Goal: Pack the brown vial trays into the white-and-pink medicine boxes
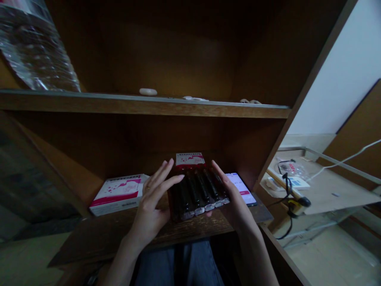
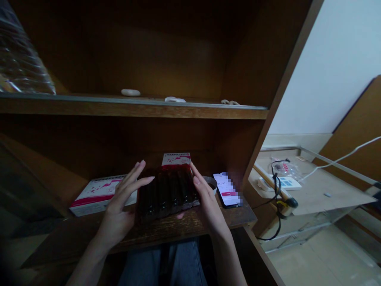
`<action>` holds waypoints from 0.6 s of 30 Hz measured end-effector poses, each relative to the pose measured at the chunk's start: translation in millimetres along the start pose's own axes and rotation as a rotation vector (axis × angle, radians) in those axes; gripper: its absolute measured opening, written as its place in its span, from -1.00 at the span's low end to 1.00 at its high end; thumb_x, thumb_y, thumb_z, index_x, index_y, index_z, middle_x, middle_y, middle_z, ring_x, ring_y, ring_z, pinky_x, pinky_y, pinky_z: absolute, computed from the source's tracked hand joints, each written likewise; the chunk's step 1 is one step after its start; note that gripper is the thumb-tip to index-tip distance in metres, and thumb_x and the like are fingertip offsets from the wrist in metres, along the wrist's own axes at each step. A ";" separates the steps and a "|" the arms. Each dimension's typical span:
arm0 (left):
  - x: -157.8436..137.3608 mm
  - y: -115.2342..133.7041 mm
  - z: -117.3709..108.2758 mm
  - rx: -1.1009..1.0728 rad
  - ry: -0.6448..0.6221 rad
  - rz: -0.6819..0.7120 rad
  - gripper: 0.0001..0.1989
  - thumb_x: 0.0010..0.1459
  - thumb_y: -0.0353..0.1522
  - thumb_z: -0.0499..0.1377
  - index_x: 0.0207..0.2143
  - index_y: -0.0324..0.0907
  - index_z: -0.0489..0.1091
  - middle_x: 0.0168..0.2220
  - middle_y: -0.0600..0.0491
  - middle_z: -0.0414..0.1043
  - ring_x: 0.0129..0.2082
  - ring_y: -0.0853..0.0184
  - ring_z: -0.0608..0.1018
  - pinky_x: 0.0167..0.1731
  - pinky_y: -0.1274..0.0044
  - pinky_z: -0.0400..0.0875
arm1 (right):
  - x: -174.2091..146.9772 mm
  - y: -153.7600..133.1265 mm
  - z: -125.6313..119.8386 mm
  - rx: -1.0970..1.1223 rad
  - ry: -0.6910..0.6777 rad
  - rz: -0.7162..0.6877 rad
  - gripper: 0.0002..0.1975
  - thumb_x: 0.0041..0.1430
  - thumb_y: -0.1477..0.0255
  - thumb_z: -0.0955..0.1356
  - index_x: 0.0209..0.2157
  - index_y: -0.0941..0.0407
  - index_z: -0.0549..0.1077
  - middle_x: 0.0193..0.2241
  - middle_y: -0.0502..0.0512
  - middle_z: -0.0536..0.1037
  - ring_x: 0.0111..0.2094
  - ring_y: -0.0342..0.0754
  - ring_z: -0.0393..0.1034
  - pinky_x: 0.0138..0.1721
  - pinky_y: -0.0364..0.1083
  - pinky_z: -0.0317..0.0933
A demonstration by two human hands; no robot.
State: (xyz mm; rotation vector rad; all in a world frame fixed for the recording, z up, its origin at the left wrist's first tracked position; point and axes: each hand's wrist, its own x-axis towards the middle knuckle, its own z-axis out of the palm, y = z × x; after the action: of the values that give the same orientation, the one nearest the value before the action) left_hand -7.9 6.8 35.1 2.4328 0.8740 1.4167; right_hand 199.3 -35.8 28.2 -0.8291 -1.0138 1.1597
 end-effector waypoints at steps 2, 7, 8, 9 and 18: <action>-0.7 1.7 4.1 -0.113 0.022 -0.033 -0.57 0.08 -0.35 0.26 0.02 0.01 0.34 0.21 0.01 0.32 0.28 0.12 0.25 0.28 0.21 0.02 | -2.3 -2.3 -3.7 0.110 -0.113 0.057 -0.33 0.15 -0.08 0.23 0.20 -0.05 0.29 0.02 0.15 0.51 -0.35 0.01 0.50 -0.53 -0.08 0.40; -1.4 12.7 20.9 -0.405 0.149 -0.354 -0.57 -0.07 -0.25 0.37 -0.17 -0.09 0.29 -0.22 0.07 0.49 -0.23 0.27 0.57 -0.25 0.52 0.48 | -5.0 3.5 -5.3 0.176 -0.173 0.040 -0.54 0.05 0.11 0.44 -0.07 0.07 0.47 -0.53 0.00 0.51 -0.47 -0.05 0.47 -0.51 -0.14 0.38; -1.1 15.3 23.5 -0.417 0.167 -0.403 -0.59 -0.06 -0.23 0.36 -0.20 -0.10 0.28 -0.28 0.10 0.48 -0.30 0.30 0.56 -0.32 0.55 0.47 | -5.1 5.2 -4.3 0.143 -0.150 0.032 -0.60 0.05 0.21 0.47 -0.10 0.08 0.47 -0.57 -0.04 0.49 -0.51 -0.08 0.45 -0.53 -0.16 0.36; -0.7 17.9 25.3 -0.427 0.172 -0.434 -0.60 -0.05 -0.22 0.35 -0.21 -0.11 0.28 -0.31 0.11 0.47 -0.33 0.32 0.55 -0.33 0.56 0.47 | -5.2 6.6 -3.2 0.103 -0.134 0.030 -0.65 0.05 0.27 0.47 -0.13 0.09 0.48 -0.59 -0.06 0.48 -0.55 -0.11 0.43 -0.55 -0.17 0.35; 1.6 25.4 17.8 -0.536 0.264 -0.558 -0.55 -0.02 -0.12 0.32 -0.13 -0.18 0.41 -0.15 0.03 0.54 -0.10 0.21 0.55 -0.07 0.49 0.45 | -10.5 -0.8 -11.5 -0.279 -0.099 -0.052 -0.59 0.24 0.17 0.33 -0.02 0.14 0.49 -0.73 -0.13 0.34 -0.69 -0.17 0.23 -0.61 -0.17 0.22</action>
State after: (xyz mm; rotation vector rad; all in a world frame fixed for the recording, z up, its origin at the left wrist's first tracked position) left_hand 17.7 -10.6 38.1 1.4888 0.9667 1.5092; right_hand 209.5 -46.4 22.9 -0.9648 -1.2917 1.0370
